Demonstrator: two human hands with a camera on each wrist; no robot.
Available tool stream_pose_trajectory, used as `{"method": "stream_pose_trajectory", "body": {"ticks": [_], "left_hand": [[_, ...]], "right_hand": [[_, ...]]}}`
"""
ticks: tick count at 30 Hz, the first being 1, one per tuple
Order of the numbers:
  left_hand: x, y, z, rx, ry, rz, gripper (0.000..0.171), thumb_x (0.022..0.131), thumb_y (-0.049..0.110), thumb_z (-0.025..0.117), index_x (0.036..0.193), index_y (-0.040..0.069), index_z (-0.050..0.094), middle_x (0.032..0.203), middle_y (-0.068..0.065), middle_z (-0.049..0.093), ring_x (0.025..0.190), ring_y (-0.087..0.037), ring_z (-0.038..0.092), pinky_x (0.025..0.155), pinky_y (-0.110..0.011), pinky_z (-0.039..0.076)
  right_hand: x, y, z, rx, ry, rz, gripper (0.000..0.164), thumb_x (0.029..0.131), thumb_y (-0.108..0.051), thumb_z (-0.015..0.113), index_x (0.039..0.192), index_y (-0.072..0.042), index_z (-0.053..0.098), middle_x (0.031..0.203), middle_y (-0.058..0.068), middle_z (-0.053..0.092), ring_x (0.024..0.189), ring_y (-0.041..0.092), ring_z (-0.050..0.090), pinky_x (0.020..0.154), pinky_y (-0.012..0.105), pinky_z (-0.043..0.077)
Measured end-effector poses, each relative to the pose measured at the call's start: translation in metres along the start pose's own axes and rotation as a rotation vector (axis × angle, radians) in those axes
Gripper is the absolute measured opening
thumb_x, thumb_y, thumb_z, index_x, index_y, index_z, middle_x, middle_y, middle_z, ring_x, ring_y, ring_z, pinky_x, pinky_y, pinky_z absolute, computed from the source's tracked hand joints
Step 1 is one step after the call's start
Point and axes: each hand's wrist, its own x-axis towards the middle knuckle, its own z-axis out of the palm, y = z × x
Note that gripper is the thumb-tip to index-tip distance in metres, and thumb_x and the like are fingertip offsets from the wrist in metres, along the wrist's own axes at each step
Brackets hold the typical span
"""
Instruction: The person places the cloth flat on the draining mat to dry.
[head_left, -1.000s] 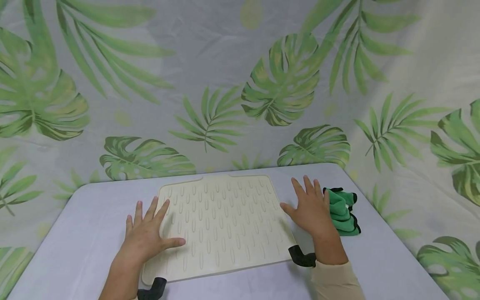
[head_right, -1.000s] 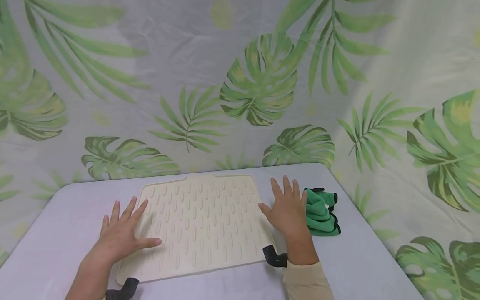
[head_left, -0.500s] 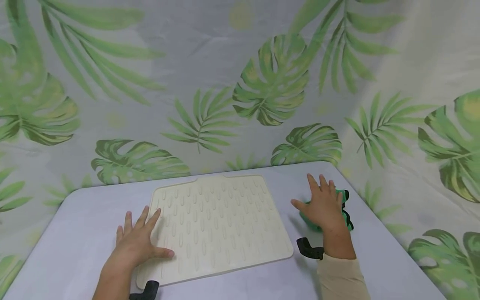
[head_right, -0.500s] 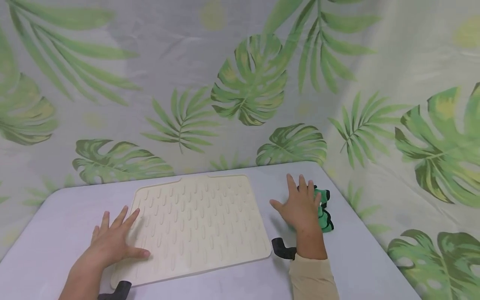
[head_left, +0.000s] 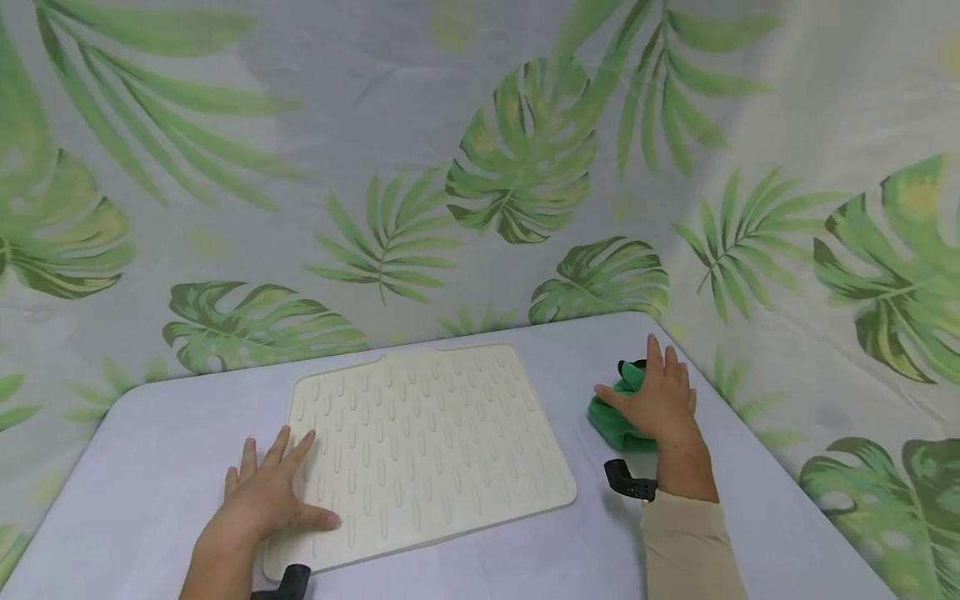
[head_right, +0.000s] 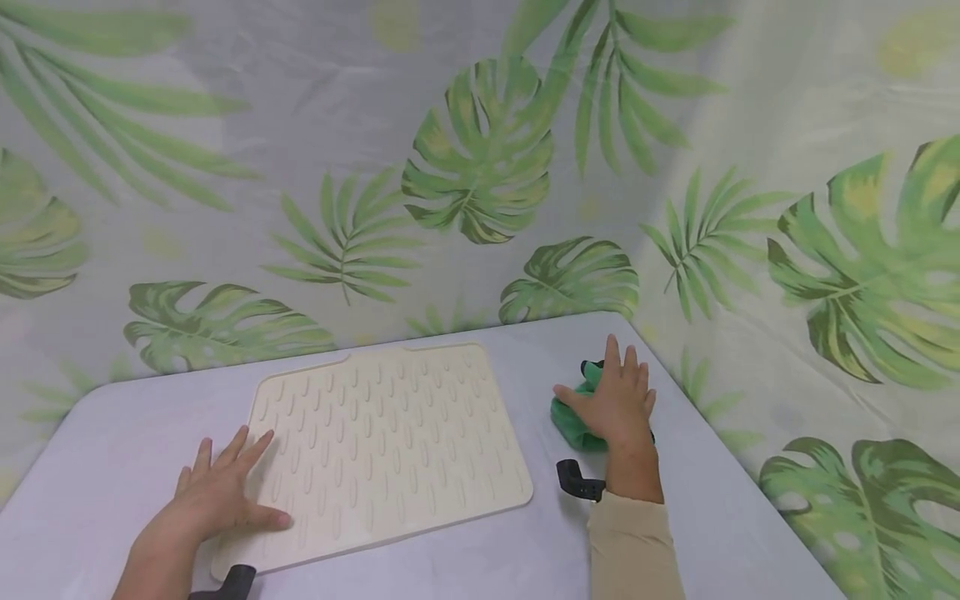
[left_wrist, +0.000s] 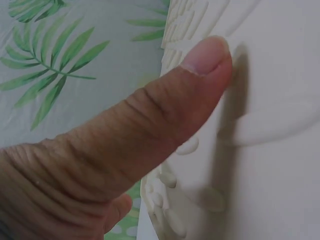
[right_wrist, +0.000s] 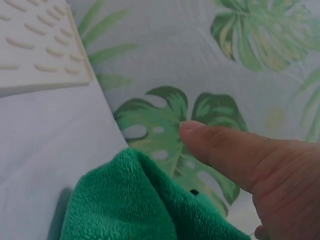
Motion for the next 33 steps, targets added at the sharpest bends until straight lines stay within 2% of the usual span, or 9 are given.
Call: {"method": "stream_pose_trajectory", "body": {"ticks": [5,12,15,24,27,33], "left_hand": [[0.002,-0.002,0.002,0.001,-0.004,-0.009,0.145,0.045,0.064,0.092,0.16,0.005,0.027,0.165,-0.035,0.005,0.145,-0.07,-0.01,0.111,-0.083,-0.003],[0.003,-0.003,0.002,-0.007,-0.028,-0.024,0.143,0.045,0.064,0.093,0.16,0.006,0.03,0.165,-0.035,0.005,0.145,-0.07,-0.009,0.111,-0.083,-0.003],[0.004,-0.003,0.001,-0.007,-0.04,-0.036,0.142,0.045,0.064,0.093,0.159,0.007,0.032,0.165,-0.035,0.005,0.144,-0.071,-0.009,0.111,-0.083,-0.002],[0.005,-0.004,0.002,-0.038,-0.029,-0.063,0.142,0.042,0.064,0.093,0.158,0.009,0.034,0.166,-0.035,0.001,0.143,-0.072,-0.01,0.113,-0.082,-0.002],[0.005,-0.004,0.002,-0.037,-0.019,-0.079,0.144,0.041,0.064,0.094,0.158,0.006,0.034,0.165,-0.037,0.0,0.143,-0.073,-0.011,0.113,-0.082,-0.001],[0.004,-0.004,0.003,-0.027,-0.008,-0.101,0.146,0.041,0.065,0.094,0.158,0.003,0.033,0.163,-0.04,0.001,0.142,-0.074,-0.007,0.113,-0.082,0.001]], "right_hand": [[0.002,0.007,-0.002,0.005,0.008,0.021,0.127,0.086,-0.062,0.071,0.162,-0.004,-0.014,0.165,0.039,-0.003,0.149,0.064,0.004,0.112,0.082,0.014],[0.005,0.025,-0.001,0.057,-0.064,0.073,0.135,0.084,-0.065,0.071,0.159,-0.005,-0.024,0.163,0.039,-0.018,0.147,0.067,-0.006,0.116,0.08,0.009],[0.006,0.028,-0.001,0.068,-0.104,0.091,0.138,0.083,-0.064,0.073,0.158,-0.005,-0.026,0.161,0.04,-0.021,0.147,0.068,-0.008,0.115,0.08,0.01],[0.008,0.027,0.01,0.072,-0.172,0.129,0.142,0.079,-0.067,0.075,0.158,-0.01,-0.029,0.16,0.039,-0.027,0.145,0.071,-0.009,0.111,0.083,0.013],[0.01,0.025,0.017,0.069,-0.191,0.134,0.142,0.078,-0.068,0.076,0.158,-0.013,-0.028,0.16,0.038,-0.029,0.144,0.072,-0.009,0.109,0.085,0.014],[0.01,0.018,0.031,0.037,-0.229,0.165,0.146,0.072,-0.071,0.079,0.16,-0.017,-0.024,0.161,0.036,-0.028,0.145,0.07,-0.013,0.102,0.092,0.007]]}}
